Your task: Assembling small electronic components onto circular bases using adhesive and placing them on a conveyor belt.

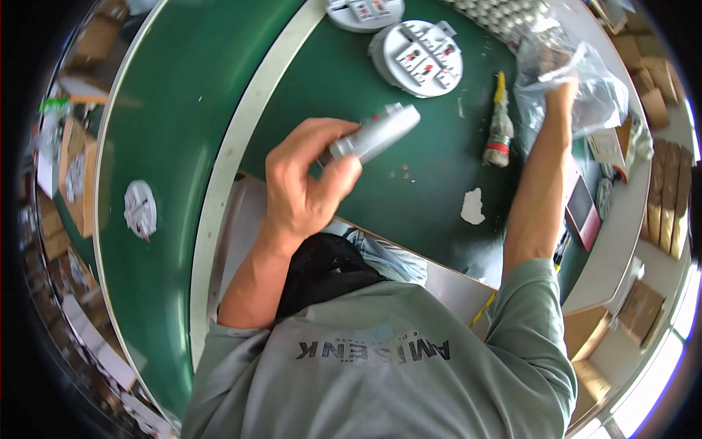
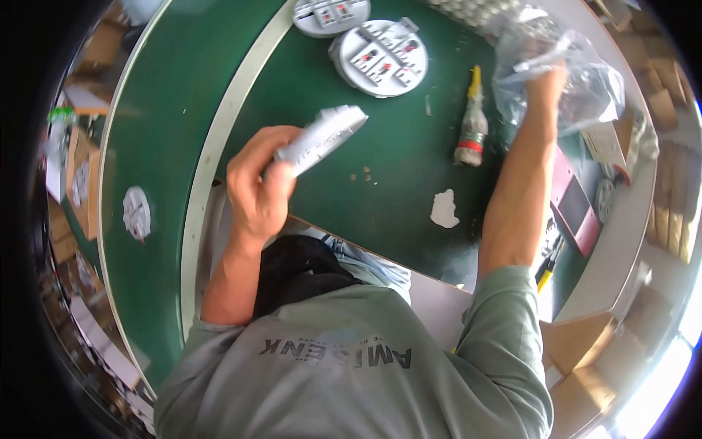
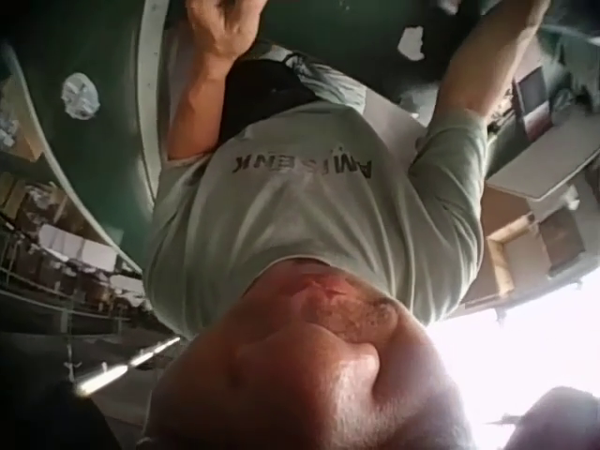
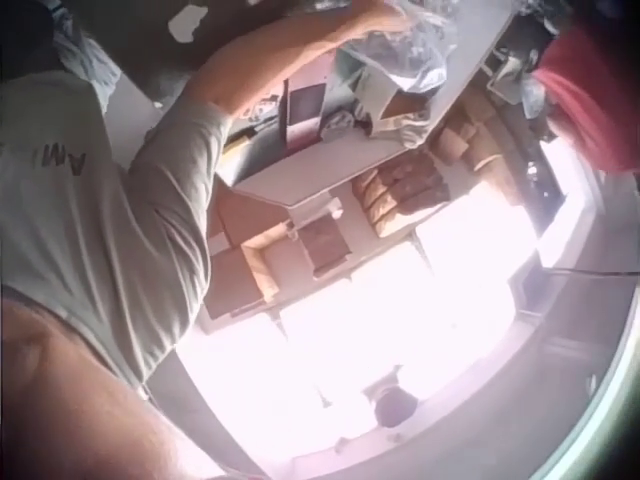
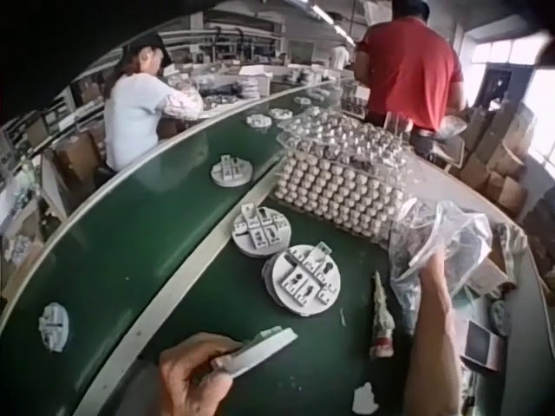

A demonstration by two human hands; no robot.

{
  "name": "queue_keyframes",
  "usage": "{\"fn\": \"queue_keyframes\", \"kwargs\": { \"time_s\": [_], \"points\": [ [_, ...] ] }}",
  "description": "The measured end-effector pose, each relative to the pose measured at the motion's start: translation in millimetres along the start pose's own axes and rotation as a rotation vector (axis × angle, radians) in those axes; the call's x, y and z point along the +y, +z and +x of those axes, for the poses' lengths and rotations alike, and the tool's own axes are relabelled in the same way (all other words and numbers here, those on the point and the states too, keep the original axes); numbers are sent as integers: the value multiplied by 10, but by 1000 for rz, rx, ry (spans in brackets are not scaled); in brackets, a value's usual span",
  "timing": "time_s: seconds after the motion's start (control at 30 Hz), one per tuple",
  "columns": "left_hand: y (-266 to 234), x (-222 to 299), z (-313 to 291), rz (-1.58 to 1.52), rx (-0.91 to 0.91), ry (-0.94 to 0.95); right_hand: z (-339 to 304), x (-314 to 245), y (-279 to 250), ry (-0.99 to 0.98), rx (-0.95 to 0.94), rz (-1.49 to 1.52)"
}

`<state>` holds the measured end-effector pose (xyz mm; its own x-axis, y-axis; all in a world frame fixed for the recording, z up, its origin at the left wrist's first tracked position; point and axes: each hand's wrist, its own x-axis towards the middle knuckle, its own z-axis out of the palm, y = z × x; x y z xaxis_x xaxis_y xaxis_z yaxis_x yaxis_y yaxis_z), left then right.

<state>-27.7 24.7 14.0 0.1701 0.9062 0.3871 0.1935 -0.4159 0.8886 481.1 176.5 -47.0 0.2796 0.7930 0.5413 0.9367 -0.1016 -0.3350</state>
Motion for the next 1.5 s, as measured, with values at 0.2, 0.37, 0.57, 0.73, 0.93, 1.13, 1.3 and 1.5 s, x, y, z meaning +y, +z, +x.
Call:
{"fn": "queue_keyframes", "kwargs": {
  "time_s": [0.2, 0.37, 0.57, 0.73, 0.93, 1.13, 1.3, 1.5],
  "points": [
    [-192, -14, -109, 4, -8, -438, -60, -82, -24, 12, -121, 166],
    [-259, -121, -115, 11, -129, -475, -171, -58, 2, 33, -79, 155],
    [-274, -170, -58, -61, -167, -519, -269, -388, -51, 126, 26, 27],
    [-263, -193, -74, -99, -178, -480, -285, -309, -41, 68, 259, 264],
    [-326, -189, -123, -65, -178, -476, -463, -1016, -231, 362, 352, 824],
    [-307, -221, -128, -81, -194, -475, -355, -537, -73, 180, 355, 791],
    [-316, -212, -144, -78, -194, -473, -386, -708, -84, 430, 333, 903],
    [-316, -210, -120, -84, -213, -458, -374, -519, -15, 312, 348, 833]
  ]
}}
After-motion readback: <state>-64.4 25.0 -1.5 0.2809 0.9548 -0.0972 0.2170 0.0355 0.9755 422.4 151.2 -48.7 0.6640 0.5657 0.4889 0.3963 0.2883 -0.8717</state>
